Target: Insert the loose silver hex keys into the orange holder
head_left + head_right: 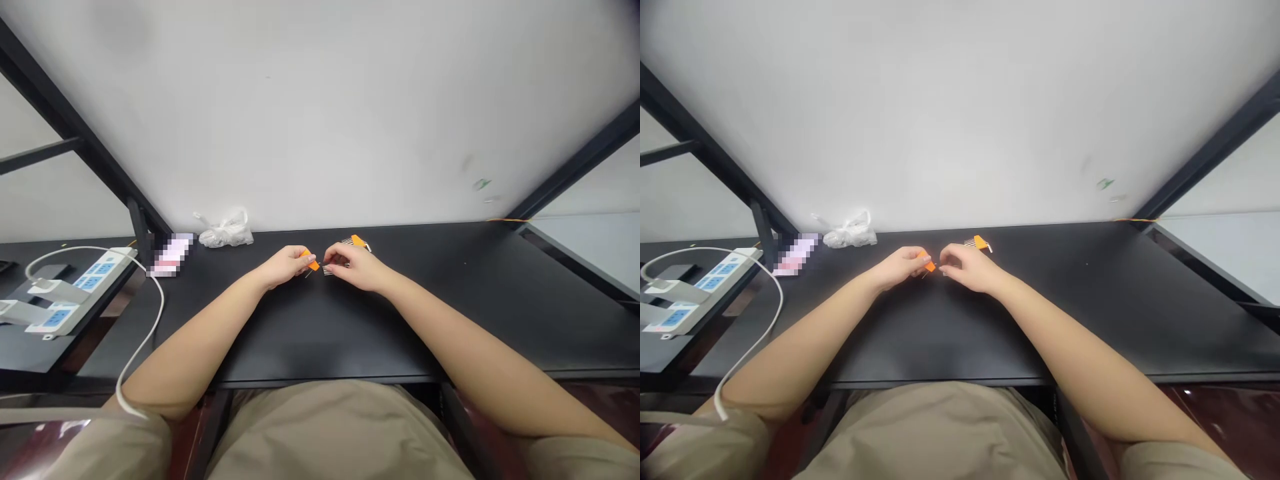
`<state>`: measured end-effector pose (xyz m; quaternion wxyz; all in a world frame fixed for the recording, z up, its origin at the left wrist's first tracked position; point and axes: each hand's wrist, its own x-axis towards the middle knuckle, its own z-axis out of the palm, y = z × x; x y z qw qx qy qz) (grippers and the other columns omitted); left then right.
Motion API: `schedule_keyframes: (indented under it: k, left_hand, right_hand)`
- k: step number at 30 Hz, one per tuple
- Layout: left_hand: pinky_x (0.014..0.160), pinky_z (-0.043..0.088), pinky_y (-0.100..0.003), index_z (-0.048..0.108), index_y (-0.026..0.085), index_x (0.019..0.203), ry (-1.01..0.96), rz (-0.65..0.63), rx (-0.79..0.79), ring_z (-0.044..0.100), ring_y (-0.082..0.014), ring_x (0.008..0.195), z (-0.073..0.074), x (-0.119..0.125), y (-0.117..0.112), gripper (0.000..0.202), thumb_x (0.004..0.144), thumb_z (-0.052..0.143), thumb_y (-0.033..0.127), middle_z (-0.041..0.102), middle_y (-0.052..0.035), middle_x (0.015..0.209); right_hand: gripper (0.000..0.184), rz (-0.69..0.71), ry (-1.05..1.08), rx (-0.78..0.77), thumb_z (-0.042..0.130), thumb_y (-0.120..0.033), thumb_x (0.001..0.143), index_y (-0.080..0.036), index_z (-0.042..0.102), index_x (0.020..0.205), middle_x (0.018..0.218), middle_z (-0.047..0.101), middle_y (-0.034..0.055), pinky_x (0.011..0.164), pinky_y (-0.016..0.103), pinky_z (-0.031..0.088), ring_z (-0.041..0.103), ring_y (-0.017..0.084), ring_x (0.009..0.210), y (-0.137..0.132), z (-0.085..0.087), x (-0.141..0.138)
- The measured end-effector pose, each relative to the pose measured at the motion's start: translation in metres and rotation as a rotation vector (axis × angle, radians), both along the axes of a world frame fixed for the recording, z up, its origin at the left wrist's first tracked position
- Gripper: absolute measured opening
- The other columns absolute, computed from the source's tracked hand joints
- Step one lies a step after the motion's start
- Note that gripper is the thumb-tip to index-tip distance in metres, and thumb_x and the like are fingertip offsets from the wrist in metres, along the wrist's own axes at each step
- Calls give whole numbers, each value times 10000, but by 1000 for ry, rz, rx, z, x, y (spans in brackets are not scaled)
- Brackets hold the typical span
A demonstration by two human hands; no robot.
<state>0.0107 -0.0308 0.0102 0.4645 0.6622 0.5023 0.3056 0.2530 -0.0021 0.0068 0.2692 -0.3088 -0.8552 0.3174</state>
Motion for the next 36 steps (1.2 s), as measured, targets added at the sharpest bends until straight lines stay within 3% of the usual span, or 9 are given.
schedule_keyframes:
  k: [5,10,15,17,20,27,32,36]
  left_hand:
    - [566,379,-245,623,175,798,103,-42,18,502,-114,598,6,8,-5,432,873,623,601,609,-6,717]
    - [521,341,-242,652,185,768,236,-38,20,483,-114,570,17,0,-7,417,827,672,597,624,1,695]
    - [567,438,-258,635,189,756,197,-69,-87,563,-132,592,20,-13,-4,381,805,707,559,662,-23,701]
    - [586,460,-267,644,192,753,208,-62,-96,600,-147,620,18,-17,-1,373,795,712,556,686,-36,726]
    - [536,413,-273,694,204,747,423,-41,-43,601,-168,605,15,-20,2,383,771,710,586,674,-36,675]
    - [579,403,-313,691,227,828,896,97,140,644,-239,698,9,-23,7,482,780,637,704,717,-71,822]
    - [663,442,-324,661,232,990,890,103,183,662,-261,819,9,-26,6,525,783,641,714,722,-72,935]
    - [728,475,-307,652,242,1123,827,-3,191,659,-253,932,14,-29,4,593,709,743,657,695,-67,1101]
  right_hand:
    - [81,39,128,-197,609,-307,901,-235,640,921,883,701,11,719,336,519,647,175,783,-7,-9,-14]
    - [198,-3,203,-473,699,-331,846,-212,661,1000,886,717,33,674,322,552,652,151,716,4,-13,-9]
    - [172,-62,83,-549,740,-319,817,-190,695,920,828,723,59,632,333,561,671,165,683,16,-10,5]
    - [159,-116,-19,-519,749,-320,813,-192,692,888,789,719,57,595,331,550,677,176,650,17,-10,9]
    - [135,-163,-189,-437,733,-324,836,-202,687,866,715,698,44,561,326,521,656,175,585,14,-9,10]
    - [113,-181,-433,12,667,-330,872,-222,692,852,876,700,65,621,316,463,625,192,728,7,-4,9]
    - [356,-24,-412,217,696,-339,837,-239,671,1179,1251,626,106,910,406,492,578,289,1136,7,-7,9]
    - [282,-17,-444,209,649,-226,842,-220,683,1121,1192,639,109,912,389,493,578,280,1112,11,-14,9]
